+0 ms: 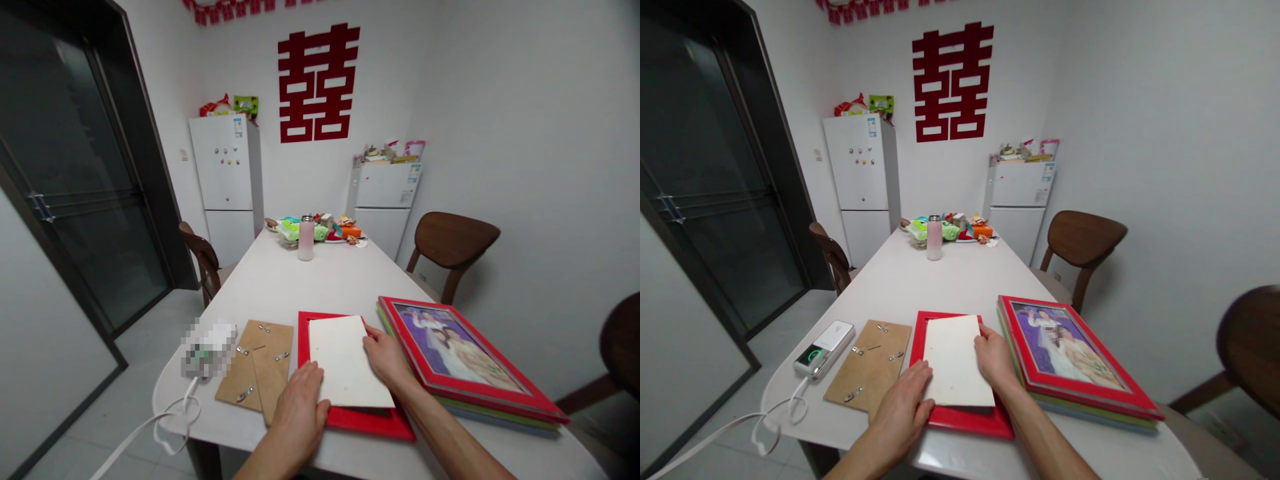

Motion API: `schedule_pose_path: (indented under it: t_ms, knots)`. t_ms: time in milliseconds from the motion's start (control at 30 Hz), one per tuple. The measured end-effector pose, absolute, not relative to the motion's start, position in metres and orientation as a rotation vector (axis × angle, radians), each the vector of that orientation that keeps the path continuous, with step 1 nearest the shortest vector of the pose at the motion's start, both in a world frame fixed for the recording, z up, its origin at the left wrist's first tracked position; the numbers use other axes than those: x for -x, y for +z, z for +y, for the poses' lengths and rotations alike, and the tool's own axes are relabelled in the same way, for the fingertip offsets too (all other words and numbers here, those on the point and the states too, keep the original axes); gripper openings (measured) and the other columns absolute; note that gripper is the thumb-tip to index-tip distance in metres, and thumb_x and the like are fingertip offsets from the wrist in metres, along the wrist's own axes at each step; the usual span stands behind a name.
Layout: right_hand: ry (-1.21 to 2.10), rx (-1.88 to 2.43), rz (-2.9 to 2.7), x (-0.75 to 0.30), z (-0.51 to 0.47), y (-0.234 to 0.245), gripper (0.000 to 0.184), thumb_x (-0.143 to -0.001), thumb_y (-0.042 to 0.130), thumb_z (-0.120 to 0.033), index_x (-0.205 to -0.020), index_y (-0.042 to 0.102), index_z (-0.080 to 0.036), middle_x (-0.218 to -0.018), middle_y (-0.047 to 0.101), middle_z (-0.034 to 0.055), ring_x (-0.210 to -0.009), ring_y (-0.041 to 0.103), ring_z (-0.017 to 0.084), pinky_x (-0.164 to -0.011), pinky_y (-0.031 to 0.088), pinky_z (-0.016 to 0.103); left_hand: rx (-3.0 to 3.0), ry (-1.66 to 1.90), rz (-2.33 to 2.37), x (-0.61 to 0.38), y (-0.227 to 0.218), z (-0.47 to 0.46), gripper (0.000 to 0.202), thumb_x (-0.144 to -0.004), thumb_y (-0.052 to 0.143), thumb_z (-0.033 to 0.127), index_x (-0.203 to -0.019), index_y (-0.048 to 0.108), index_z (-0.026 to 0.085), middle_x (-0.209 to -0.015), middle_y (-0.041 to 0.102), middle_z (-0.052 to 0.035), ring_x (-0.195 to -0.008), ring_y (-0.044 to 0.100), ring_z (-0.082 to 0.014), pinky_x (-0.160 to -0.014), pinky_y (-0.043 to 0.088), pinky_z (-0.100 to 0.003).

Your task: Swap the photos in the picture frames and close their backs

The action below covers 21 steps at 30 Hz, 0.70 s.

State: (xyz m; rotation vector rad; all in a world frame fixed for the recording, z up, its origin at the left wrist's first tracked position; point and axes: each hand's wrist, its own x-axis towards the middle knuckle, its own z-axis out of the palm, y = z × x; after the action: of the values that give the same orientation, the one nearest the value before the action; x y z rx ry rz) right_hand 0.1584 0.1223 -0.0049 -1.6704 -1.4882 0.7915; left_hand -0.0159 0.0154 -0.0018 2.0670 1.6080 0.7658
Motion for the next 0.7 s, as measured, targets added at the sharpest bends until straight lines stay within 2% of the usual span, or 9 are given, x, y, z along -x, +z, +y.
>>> schedule_pose_path:
  t_ms: [133,300,467,700]
  knots:
    - [0.738,1.700,-1.515,-0.157,0.123,-0.003,0.046,-0.067,0.036,-0.018,-0.108,0.054,-0.004,-0.060,0.064,0.0059,-0.042,0.050,0.012,-0.040,0.033,0.020,-2.133,0.707,1.632,0.014,-0.003,0.016,0.043,-0.070,0.044,0.016,-0.112,0.050,0.008,-0.122,0.044,-0.0150,-0.114,0.038,-0.0250,-0.097,0.029,-0.038]
    - [0.657,1.740,-1.592,-0.155,0.123,-0.002,0.043,-0.070,0.034,-0.019,-0.106,0.055,-0.006,-0.064,0.065,0.0067,-0.046,0.054,0.013,-0.043,0.035,0.020,-2.138,0.700,1.634,0.014,-0.001,0.014,0.043,-0.070,0.044,0.017,-0.112,0.050,0.010,-0.123,0.044,-0.0136,-0.114,0.038,-0.0249,-0.096,0.030,-0.039]
    - [0.474,1.772,-1.786,-0.153,0.121,-0.001,0.035,-0.070,0.036,-0.016,-0.097,0.059,-0.012,-0.078,0.065,0.0091,-0.067,0.058,0.015,-0.058,0.038,0.021,-2.149,0.690,1.621,0.014,-0.001,0.017,0.042,-0.070,0.044,0.016,-0.111,0.051,0.008,-0.122,0.044,-0.0154,-0.114,0.038,-0.0262,-0.097,0.029,-0.040]
    - [0.159,1.884,-1.953,-0.147,0.113,-0.004,0.031,-0.072,0.043,-0.028,-0.093,0.056,-0.008,-0.085,0.057,0.0152,-0.078,0.054,0.022,-0.065,0.036,0.030,-2.111,0.709,1.568,0.025,0.005,0.011,0.046,-0.070,0.045,0.019,-0.116,0.046,0.010,-0.125,0.041,-0.0130,-0.116,0.036,-0.0225,-0.098,0.028,-0.036]
